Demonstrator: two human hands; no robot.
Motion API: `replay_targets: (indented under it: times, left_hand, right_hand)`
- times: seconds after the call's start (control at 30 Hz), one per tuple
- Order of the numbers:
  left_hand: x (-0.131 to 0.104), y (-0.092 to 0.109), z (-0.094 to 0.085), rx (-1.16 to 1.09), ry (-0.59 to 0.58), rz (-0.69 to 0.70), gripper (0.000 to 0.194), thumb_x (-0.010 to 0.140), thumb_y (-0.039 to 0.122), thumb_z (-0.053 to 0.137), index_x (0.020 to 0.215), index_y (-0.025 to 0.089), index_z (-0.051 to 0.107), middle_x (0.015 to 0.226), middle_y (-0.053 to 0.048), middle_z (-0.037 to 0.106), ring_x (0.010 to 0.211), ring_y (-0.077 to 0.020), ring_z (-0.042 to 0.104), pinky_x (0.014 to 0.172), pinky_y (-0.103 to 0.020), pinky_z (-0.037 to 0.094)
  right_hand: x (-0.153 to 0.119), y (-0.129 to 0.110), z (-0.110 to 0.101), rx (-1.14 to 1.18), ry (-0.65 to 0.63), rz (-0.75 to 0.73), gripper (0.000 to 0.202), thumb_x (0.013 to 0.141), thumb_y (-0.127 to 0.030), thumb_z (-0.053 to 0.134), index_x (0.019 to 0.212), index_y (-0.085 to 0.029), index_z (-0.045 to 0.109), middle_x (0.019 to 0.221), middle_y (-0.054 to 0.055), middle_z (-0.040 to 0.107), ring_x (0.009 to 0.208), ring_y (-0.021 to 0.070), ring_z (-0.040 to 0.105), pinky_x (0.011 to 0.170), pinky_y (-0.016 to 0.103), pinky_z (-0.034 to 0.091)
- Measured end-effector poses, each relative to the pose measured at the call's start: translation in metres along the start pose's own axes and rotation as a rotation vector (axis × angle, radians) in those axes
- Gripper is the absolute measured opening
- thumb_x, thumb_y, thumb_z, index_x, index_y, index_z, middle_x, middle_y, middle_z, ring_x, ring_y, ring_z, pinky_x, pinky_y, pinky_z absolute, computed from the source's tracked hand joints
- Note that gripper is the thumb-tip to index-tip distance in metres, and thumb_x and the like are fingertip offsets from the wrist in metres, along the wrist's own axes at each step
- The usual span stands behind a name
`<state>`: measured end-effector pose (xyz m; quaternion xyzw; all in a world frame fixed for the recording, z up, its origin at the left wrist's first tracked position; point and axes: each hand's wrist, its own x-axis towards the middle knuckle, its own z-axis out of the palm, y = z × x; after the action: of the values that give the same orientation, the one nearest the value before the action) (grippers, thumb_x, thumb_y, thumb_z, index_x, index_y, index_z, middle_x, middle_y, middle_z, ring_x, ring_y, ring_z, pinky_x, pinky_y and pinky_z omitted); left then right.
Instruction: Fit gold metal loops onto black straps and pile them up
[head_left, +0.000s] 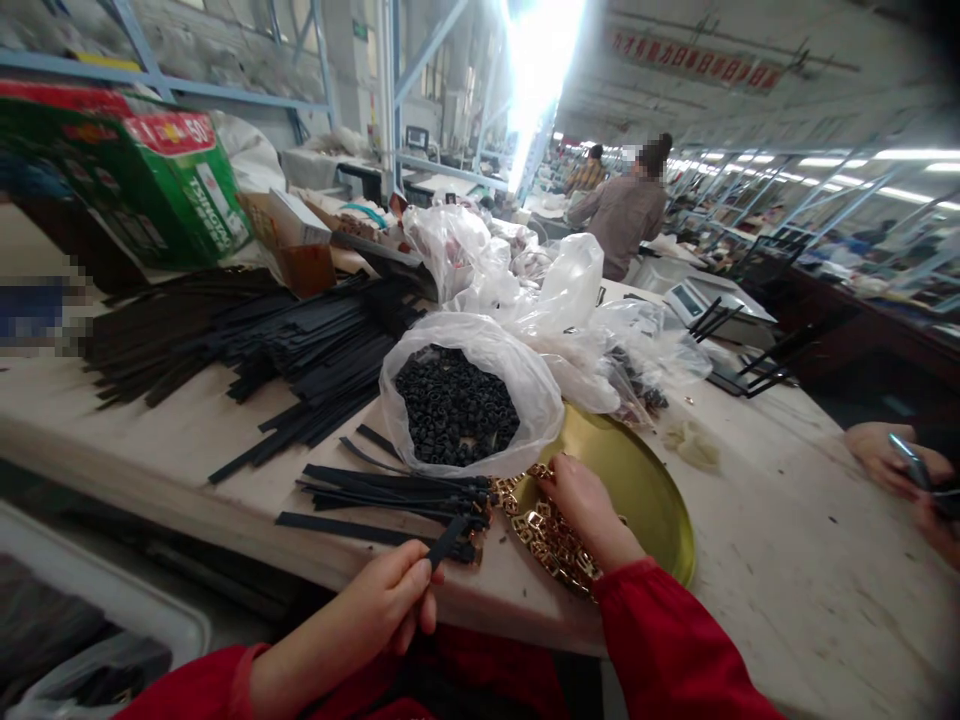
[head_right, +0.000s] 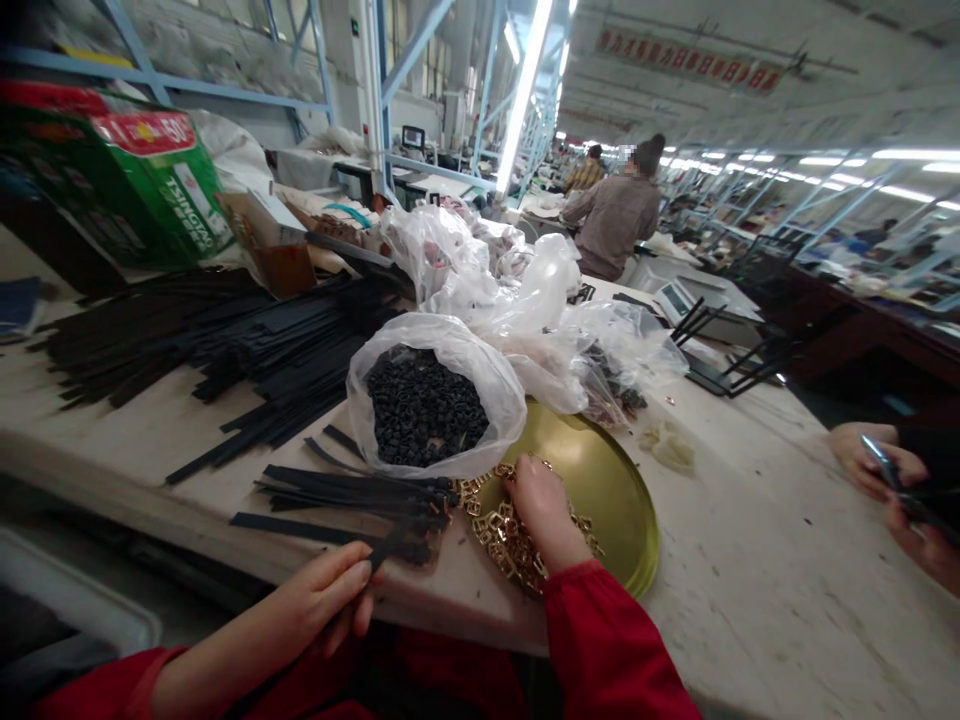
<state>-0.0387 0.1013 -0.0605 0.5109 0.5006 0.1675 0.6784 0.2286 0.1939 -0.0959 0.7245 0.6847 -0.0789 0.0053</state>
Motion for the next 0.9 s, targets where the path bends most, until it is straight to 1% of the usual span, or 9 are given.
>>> replay_targets:
  times: [0.1,0.23,0.37,0.43,0.5,0.57,0.63,0.77,0.9]
  left_hand:
    - [0.0,-0.003,0.005,0.008,-0.023,0.015,0.033,0.075,0.052,0.033,0.076,0.019,0.038,0.058,0.004,0.055,0.033,-0.0039,0.034,0.034,-0.018,0.021]
    - [-0.003,-0.009,0.007,0.018,-0.033,0.052,0.032,0.077,0.05,0.033,0.076,0.019,0.039,0.062,0.002,0.057,0.034,-0.0045,0.035,0.035,-0.018,0.022]
    - [-0.009,-0.011,0.003,0.047,0.029,0.103,0.029,0.08,0.046,0.032,0.073,0.019,0.042,0.06,0.004,0.052,0.037,-0.0055,0.031,0.036,-0.019,0.022]
    - [-0.011,-0.006,0.002,0.093,0.077,0.162,0.028,0.082,0.042,0.032,0.07,0.019,0.043,0.058,0.004,0.048,0.042,-0.007,0.033,0.039,-0.02,0.026]
    - [-0.01,0.003,0.002,0.141,0.132,0.231,0.029,0.084,0.039,0.032,0.067,0.018,0.044,0.058,0.004,0.046,0.048,-0.0087,0.038,0.046,-0.02,0.031]
    - [-0.006,0.011,0.002,0.168,0.157,0.27,0.03,0.086,0.039,0.033,0.068,0.018,0.046,0.059,0.004,0.045,0.054,-0.0101,0.041,0.052,-0.021,0.034]
    - [0.001,0.015,0.001,0.169,0.138,0.276,0.029,0.085,0.04,0.037,0.073,0.017,0.049,0.061,0.004,0.045,0.057,-0.0106,0.042,0.053,-0.021,0.034]
    - [0.008,0.01,-0.002,0.206,0.129,0.268,0.021,0.084,0.032,0.041,0.077,0.015,0.051,0.066,0.003,0.048,0.062,-0.0114,0.044,0.054,-0.021,0.034]
    - [0.002,0.006,-0.002,0.398,0.26,0.239,0.016,0.083,0.026,0.041,0.072,0.018,0.049,0.067,0.001,0.052,0.063,-0.0135,0.047,0.056,-0.022,0.033]
  right_hand:
    - [0.002,0.006,0.0,0.062,-0.014,0.011,0.009,0.074,-0.023,0.06,0.078,-0.015,0.058,0.083,0.011,0.064,0.078,0.0223,0.059,0.063,0.027,0.035]
    - [0.005,0.012,-0.001,0.184,-0.014,-0.005,0.003,0.071,-0.018,0.06,0.069,-0.016,0.057,0.076,0.007,0.063,0.074,0.0196,0.057,0.062,0.026,0.035]
    - [-0.014,0.007,-0.01,0.343,0.012,-0.064,0.009,0.076,-0.022,0.053,0.069,-0.017,0.055,0.074,0.005,0.061,0.072,0.0174,0.055,0.064,0.026,0.037]
    - [-0.033,-0.005,-0.015,0.439,-0.013,-0.112,0.017,0.081,-0.03,0.047,0.072,-0.018,0.054,0.069,0.002,0.059,0.065,0.0151,0.054,0.059,0.024,0.039]
    - [-0.053,-0.024,-0.02,0.595,-0.093,-0.17,0.026,0.084,-0.039,0.041,0.072,-0.019,0.052,0.061,-0.001,0.055,0.054,0.0124,0.05,0.052,0.022,0.038]
    - [-0.072,-0.047,-0.022,0.929,-0.256,-0.202,0.029,0.083,-0.045,0.044,0.072,-0.019,0.051,0.058,-0.003,0.053,0.05,0.011,0.047,0.048,0.022,0.036]
    - [-0.087,-0.069,-0.022,1.126,-0.393,-0.213,0.031,0.079,-0.048,0.049,0.069,-0.019,0.049,0.055,-0.004,0.051,0.048,0.0098,0.044,0.047,0.021,0.034]
    - [-0.099,-0.096,-0.014,1.219,-0.508,-0.204,0.034,0.077,-0.051,0.053,0.064,-0.019,0.047,0.052,-0.005,0.047,0.046,0.0086,0.04,0.044,0.02,0.031]
    - [-0.099,-0.102,0.0,1.297,-0.545,-0.191,0.032,0.076,-0.05,0.054,0.069,-0.02,0.049,0.057,-0.005,0.051,0.047,0.0088,0.042,0.046,0.021,0.033]
